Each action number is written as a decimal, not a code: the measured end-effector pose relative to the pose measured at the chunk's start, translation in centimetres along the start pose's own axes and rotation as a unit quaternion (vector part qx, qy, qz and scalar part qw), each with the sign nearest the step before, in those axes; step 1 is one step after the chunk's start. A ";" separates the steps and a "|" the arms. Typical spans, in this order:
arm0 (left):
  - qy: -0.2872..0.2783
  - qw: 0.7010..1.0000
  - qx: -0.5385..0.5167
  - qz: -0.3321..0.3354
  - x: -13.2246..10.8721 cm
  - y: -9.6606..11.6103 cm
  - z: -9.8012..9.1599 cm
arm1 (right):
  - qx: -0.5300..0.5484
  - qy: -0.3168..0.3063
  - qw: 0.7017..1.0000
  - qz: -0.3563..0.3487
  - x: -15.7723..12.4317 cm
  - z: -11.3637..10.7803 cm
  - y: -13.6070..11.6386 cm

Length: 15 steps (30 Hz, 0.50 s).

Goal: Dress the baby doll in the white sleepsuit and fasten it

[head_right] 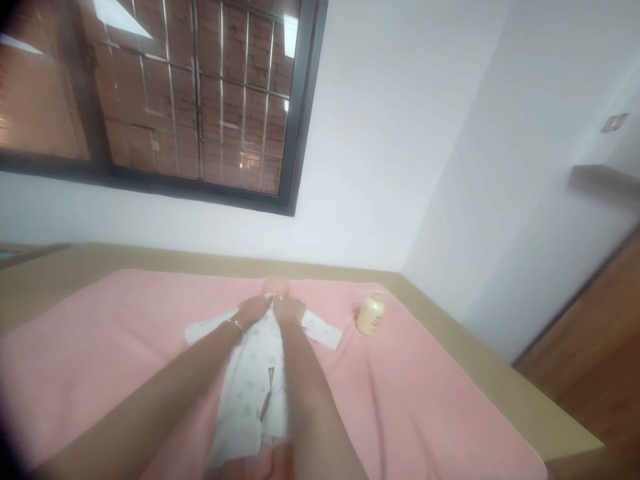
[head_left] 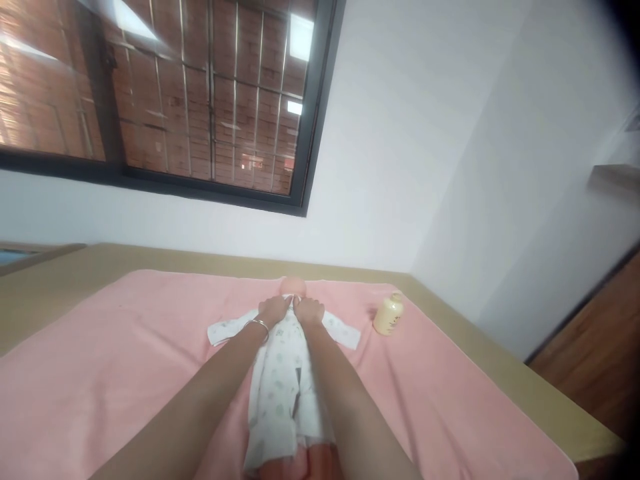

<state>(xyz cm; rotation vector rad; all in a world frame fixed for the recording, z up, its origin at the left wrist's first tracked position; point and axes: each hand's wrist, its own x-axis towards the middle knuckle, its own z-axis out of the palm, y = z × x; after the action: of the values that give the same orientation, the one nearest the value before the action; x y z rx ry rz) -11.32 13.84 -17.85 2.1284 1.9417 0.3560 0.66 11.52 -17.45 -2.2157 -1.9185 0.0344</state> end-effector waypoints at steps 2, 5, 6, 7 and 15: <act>0.004 1.000 -0.003 0.000 -0.1 0.0 0.0 | -0.001 0.013 1.000 0.002 0.1 0.1 -0.1; 0.011 1.000 -0.005 -0.001 -0.1 -0.2 0.2 | -0.004 0.027 1.000 0.002 0.2 0.5 -0.1; 0.012 1.000 -0.006 -0.002 -0.1 -0.2 0.2 | -0.005 0.030 1.000 0.003 0.3 0.6 -0.1; 0.011 1.000 -0.006 -0.002 -0.1 -0.2 0.2 | -0.005 0.031 0.999 0.003 0.3 0.7 -0.2; 0.012 1.000 -0.006 -0.007 -0.2 0.0 0.2 | -0.006 0.015 1.000 -0.009 0.3 0.5 0.0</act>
<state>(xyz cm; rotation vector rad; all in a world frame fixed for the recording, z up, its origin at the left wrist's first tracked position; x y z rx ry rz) -11.28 13.65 -18.08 2.1110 1.9620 0.3920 0.63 11.86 -17.91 -2.1939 -1.9270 -0.0116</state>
